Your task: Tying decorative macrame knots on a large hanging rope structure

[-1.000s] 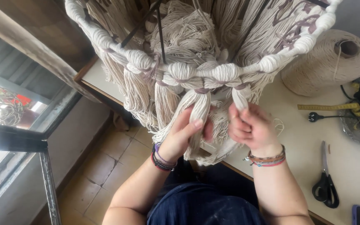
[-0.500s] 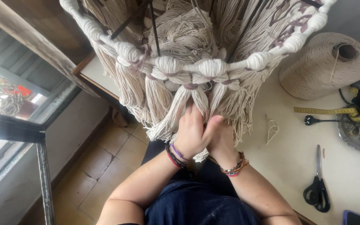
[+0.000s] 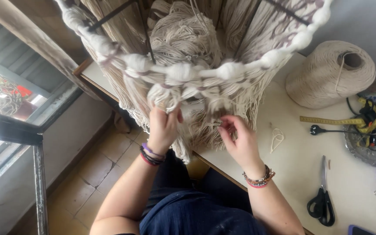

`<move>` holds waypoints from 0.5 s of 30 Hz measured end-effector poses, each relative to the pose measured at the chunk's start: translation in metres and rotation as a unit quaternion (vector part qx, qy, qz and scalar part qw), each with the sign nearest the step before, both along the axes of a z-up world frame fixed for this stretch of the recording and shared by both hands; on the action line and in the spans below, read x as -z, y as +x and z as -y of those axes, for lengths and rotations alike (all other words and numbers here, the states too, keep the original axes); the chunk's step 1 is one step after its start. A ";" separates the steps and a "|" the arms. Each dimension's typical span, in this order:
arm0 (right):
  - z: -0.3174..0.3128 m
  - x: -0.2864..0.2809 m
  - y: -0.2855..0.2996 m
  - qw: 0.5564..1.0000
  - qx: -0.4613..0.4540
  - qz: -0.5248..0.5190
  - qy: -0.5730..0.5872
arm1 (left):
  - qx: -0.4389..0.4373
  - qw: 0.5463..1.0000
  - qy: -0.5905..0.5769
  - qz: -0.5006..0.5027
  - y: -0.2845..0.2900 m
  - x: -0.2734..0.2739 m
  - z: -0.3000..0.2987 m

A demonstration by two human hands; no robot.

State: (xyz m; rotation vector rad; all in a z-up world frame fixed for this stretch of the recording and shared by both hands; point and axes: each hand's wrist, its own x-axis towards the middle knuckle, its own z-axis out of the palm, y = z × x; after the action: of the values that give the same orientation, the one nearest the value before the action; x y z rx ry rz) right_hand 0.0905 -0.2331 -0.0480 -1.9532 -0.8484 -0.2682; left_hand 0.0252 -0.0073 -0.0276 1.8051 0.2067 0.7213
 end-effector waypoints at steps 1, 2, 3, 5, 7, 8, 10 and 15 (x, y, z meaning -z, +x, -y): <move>-0.003 -0.001 -0.003 1.000 -0.002 0.000 0.001 | -0.002 1.000 0.001 0.000 0.000 0.009 -0.007; -0.006 -0.003 -0.006 1.000 -0.002 -0.004 -0.008 | -0.006 1.000 0.024 -0.017 0.000 0.018 -0.014; -0.009 -0.004 -0.010 1.000 -0.002 -0.009 -0.017 | -0.010 0.998 0.046 -0.035 -0.002 0.028 -0.022; -0.015 -0.005 -0.013 1.000 -0.013 -0.002 -0.002 | -0.004 0.999 0.029 -0.019 -0.014 0.014 -0.010; -0.024 -0.011 -0.019 1.000 -0.024 0.006 0.014 | 0.002 1.000 0.012 -0.003 -0.025 0.002 -0.003; -0.028 -0.015 -0.024 0.999 -0.028 0.002 0.031 | 0.020 1.000 -0.005 0.011 -0.030 -0.003 0.000; -0.038 -0.032 -0.036 0.998 -0.034 -0.001 0.050 | 0.036 0.999 -0.019 0.026 -0.039 -0.008 0.001; -0.070 -0.052 -0.057 0.975 -0.143 -0.069 0.157 | 0.101 0.991 -0.086 -0.008 -0.063 -0.009 0.004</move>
State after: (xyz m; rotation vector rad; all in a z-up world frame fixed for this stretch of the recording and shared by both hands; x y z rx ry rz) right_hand 0.0337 -0.1629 0.0044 -1.5161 -0.9222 -0.0871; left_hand -0.0382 -0.0109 -0.0185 1.6392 0.0909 0.5290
